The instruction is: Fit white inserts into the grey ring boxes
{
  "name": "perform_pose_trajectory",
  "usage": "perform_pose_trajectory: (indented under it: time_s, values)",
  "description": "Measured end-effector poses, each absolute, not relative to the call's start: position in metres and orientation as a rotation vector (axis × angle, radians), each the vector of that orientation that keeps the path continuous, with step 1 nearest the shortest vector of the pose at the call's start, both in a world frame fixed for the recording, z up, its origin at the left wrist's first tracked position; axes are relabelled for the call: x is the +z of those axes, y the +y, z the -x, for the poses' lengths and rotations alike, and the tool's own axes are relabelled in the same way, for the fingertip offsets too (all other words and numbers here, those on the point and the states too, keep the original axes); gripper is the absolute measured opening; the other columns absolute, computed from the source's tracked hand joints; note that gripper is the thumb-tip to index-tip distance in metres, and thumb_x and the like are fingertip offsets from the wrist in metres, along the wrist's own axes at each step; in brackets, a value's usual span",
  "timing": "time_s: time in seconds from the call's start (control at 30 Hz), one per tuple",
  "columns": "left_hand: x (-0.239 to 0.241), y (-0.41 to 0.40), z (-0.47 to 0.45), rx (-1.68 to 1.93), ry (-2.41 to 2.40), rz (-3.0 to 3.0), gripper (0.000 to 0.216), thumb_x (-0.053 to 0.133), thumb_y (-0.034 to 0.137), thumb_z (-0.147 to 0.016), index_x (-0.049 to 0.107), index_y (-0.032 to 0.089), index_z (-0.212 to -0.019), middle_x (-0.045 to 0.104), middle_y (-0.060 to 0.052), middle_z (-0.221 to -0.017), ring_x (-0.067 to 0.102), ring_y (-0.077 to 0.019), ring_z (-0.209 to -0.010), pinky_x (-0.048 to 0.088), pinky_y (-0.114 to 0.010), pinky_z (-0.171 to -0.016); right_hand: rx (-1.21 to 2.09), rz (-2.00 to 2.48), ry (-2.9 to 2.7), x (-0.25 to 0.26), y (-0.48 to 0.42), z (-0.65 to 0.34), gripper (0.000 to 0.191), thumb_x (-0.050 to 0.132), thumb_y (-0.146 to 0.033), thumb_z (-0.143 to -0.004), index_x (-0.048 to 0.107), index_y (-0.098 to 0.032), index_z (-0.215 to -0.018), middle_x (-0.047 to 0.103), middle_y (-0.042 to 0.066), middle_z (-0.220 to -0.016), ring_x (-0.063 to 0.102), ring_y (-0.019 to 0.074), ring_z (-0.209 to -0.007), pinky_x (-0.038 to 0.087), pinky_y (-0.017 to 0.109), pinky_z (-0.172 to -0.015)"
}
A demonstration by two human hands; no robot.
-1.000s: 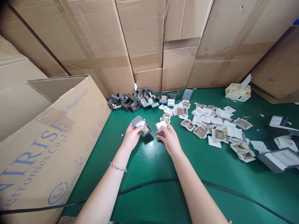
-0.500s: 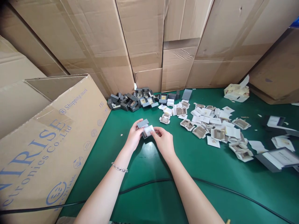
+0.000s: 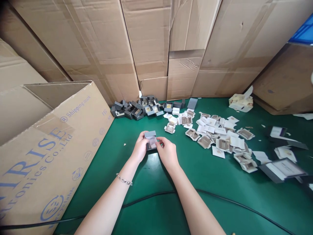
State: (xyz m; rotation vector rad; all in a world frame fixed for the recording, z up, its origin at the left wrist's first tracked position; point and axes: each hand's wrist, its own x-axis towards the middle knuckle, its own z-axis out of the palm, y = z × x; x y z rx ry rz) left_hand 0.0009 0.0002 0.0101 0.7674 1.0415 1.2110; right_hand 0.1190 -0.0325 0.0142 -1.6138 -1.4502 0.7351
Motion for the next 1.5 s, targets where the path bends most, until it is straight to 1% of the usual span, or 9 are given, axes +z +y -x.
perform_pose_trajectory:
  time_s: [0.23, 0.43, 0.57, 0.7, 1.07, 1.17, 1.3, 1.4, 1.5]
  values:
    - [0.011, -0.005, -0.01, 1.157, 1.081, -0.871, 0.02, 0.045, 0.015, -0.07, 0.042, 0.024, -0.088, 0.051, 0.003, -0.076, 0.053, -0.0117, -0.064, 0.043, -0.022, -0.055, 0.746, 1.712, -1.56, 0.018, -0.037, -0.108, 0.018, 0.048, -0.025, -0.08, 0.061, -0.023, -0.092, 0.065, 0.001, -0.078, 0.056, 0.0167, -0.064, 0.041, 0.027, -0.06]
    - [0.017, -0.009, -0.009, 1.321, 1.065, -0.887, 0.018, 0.05, 0.017, -0.073, 0.043, 0.023, -0.088, 0.053, 0.003, -0.082, 0.052, -0.0108, -0.069, 0.043, -0.023, -0.064, 0.214, 1.759, -1.853, 0.02, -0.035, -0.101, 0.018, 0.042, -0.018, -0.084, 0.059, -0.017, -0.09, 0.056, 0.014, -0.102, 0.053, 0.025, -0.089, 0.042, 0.033, -0.07]
    - [0.025, -0.012, -0.005, 1.442, 1.06, -0.899, 0.017, 0.05, 0.018, -0.075, 0.045, 0.024, -0.09, 0.055, 0.001, -0.101, 0.055, -0.013, -0.081, 0.045, -0.024, -0.071, 0.725, 1.623, -1.454, 0.017, -0.023, -0.098, 0.039, 0.053, -0.032, -0.078, 0.049, -0.019, -0.115, 0.056, 0.01, -0.109, 0.056, 0.0204, -0.08, 0.047, 0.034, -0.069]
    - [0.026, -0.017, -0.004, 1.509, 1.05, -1.026, 0.014, 0.049, 0.019, -0.079, 0.048, 0.024, -0.092, 0.046, -0.002, -0.129, 0.05, -0.0163, -0.107, 0.042, -0.025, -0.087, 1.16, 1.49, -1.285, 0.015, -0.016, -0.094, 0.029, 0.047, -0.036, -0.079, 0.058, -0.02, -0.101, 0.063, 0.003, -0.086, 0.058, 0.0176, -0.071, 0.048, 0.029, -0.061]
    - [0.01, -0.017, -0.015, 1.482, 1.108, -0.874, 0.023, 0.044, 0.027, -0.084, 0.041, 0.027, -0.107, 0.055, -0.002, -0.109, 0.054, -0.0148, -0.1, 0.044, -0.024, -0.083, 0.898, 1.545, -1.514, 0.027, 0.002, -0.102, 0.036, 0.049, -0.017, -0.075, 0.063, -0.023, -0.108, 0.068, 0.002, -0.096, 0.061, 0.0192, -0.086, 0.047, 0.03, -0.075]
    - [0.008, -0.012, -0.017, 1.403, 1.095, -0.82, 0.04, 0.049, 0.026, -0.083, 0.034, 0.026, -0.12, 0.053, -0.004, -0.119, 0.05, -0.0163, -0.112, 0.04, -0.025, -0.09, 0.852, 1.674, -1.664, 0.043, 0.024, -0.118, 0.042, 0.054, -0.013, -0.072, 0.058, -0.018, -0.114, 0.067, 0.006, -0.094, 0.062, 0.0197, -0.077, 0.047, 0.029, -0.067]
    - [0.014, -0.009, -0.008, 1.396, 1.164, -0.88, 0.059, 0.055, 0.023, -0.078, 0.028, 0.027, -0.131, 0.032, -0.006, -0.143, 0.029, -0.0188, -0.133, 0.032, -0.026, -0.101, 0.466, 1.745, -2.26, 0.075, 0.053, -0.13, 0.031, 0.053, -0.003, -0.069, 0.064, -0.018, -0.094, 0.067, 0.008, -0.087, 0.061, 0.0224, -0.078, 0.043, 0.028, -0.064]
    - [0.017, -0.004, 0.004, 1.483, 1.255, -0.886, 0.049, 0.051, 0.028, -0.081, 0.035, 0.027, -0.128, 0.029, -0.006, -0.145, 0.023, -0.0191, -0.136, 0.026, -0.028, -0.105, 0.278, 1.763, -2.653, 0.09, 0.062, -0.118, 0.029, 0.052, -0.002, -0.071, 0.067, -0.021, -0.087, 0.066, 0.008, -0.086, 0.062, 0.0229, -0.077, 0.041, 0.027, -0.061]
    - [0.014, 0.004, 0.015, 1.329, 1.404, -0.946, 0.042, 0.053, 0.023, -0.078, 0.045, 0.022, -0.119, 0.043, -0.011, -0.134, 0.035, -0.024, -0.129, 0.029, -0.034, -0.103, 0.183, 1.661, -2.84, 0.086, 0.059, -0.094, 0.032, 0.051, 0.0, -0.074, 0.066, -0.02, -0.094, 0.065, 0.009, -0.094, 0.062, 0.0235, -0.083, 0.041, 0.028, -0.063]
